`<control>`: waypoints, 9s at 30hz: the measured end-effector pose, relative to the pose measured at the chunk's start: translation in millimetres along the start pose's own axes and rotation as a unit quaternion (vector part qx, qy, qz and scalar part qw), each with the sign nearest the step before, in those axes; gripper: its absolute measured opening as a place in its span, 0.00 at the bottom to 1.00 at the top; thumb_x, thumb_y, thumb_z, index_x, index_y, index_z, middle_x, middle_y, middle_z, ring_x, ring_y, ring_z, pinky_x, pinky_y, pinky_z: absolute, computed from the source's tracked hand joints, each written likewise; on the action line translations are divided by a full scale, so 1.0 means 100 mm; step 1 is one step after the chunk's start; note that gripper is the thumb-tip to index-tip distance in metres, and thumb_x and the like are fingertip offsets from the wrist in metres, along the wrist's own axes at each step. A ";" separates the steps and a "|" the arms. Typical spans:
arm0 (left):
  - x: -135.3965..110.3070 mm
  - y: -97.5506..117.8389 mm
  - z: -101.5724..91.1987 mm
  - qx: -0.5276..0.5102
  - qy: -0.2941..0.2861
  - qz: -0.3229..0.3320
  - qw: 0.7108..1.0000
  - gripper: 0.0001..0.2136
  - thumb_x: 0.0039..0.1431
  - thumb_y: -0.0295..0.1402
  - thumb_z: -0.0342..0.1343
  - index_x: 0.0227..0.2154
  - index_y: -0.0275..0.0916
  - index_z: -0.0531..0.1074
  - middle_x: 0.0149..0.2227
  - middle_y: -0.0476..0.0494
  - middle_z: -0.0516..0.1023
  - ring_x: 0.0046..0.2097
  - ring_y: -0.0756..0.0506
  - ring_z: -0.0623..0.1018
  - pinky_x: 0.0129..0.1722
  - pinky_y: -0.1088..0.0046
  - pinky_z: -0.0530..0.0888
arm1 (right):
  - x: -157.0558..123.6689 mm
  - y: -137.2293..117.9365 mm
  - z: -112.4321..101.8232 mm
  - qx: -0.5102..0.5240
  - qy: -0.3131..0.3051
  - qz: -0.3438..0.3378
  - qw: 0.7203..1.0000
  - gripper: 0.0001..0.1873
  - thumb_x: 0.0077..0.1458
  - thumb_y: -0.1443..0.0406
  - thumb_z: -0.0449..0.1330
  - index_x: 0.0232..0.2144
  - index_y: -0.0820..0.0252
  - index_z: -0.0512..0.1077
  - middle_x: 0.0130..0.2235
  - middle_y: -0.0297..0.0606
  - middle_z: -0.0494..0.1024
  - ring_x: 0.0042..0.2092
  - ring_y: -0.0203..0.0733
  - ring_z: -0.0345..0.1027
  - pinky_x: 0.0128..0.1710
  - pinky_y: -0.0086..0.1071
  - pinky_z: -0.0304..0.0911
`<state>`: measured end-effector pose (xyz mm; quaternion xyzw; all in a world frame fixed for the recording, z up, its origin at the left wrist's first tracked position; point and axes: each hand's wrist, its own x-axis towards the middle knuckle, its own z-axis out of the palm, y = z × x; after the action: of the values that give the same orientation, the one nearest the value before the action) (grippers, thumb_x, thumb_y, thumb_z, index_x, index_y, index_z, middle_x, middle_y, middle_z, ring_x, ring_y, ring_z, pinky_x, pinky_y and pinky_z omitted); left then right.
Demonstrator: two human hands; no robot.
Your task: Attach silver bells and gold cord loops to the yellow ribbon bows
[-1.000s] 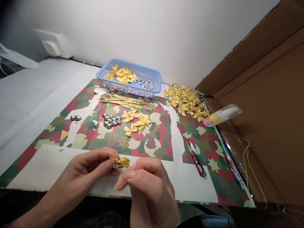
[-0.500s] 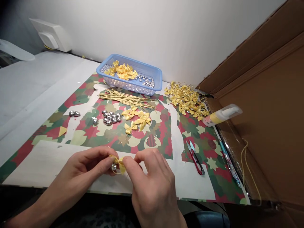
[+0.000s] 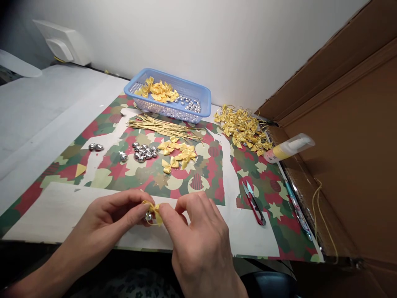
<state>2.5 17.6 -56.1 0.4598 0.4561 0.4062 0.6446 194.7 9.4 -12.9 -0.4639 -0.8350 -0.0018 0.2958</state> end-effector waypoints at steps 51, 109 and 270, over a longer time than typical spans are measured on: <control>0.02 0.03 0.05 0.065 -0.010 0.027 0.997 0.09 0.67 0.35 0.59 0.31 0.41 0.81 0.30 0.49 0.80 0.33 0.48 0.77 0.34 0.76 0.74 | 0.14 0.05 -0.16 -0.055 -0.067 -0.063 0.994 0.21 0.66 0.77 0.48 0.33 0.61 0.80 0.29 0.38 0.73 0.30 0.38 0.62 0.28 0.32 0.54; -0.09 -0.20 -0.04 0.072 -0.045 0.298 0.951 0.16 0.64 0.14 0.56 0.41 0.44 0.77 0.43 0.49 0.86 0.43 0.47 0.85 0.48 0.77 0.81 | -0.40 -0.22 0.27 0.183 0.066 0.152 0.969 0.15 0.63 0.79 0.55 0.43 0.56 0.73 0.30 0.32 0.63 0.29 0.35 0.60 0.27 0.31 0.56; -0.02 0.02 -0.02 -0.058 -0.106 -0.015 0.993 0.06 0.67 0.34 0.61 0.38 0.40 0.82 0.38 0.44 0.81 0.40 0.46 0.78 0.42 0.73 0.76 | 0.03 0.29 0.27 0.583 0.000 0.362 0.728 0.09 0.65 0.60 0.64 0.45 0.53 0.81 0.24 0.25 0.71 0.33 0.32 0.78 0.43 0.28 0.72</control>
<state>-0.4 16.5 -53.9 0.4552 0.3681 0.3714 0.7207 202.5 35.6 -41.9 -0.4671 -0.4408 0.5926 0.4861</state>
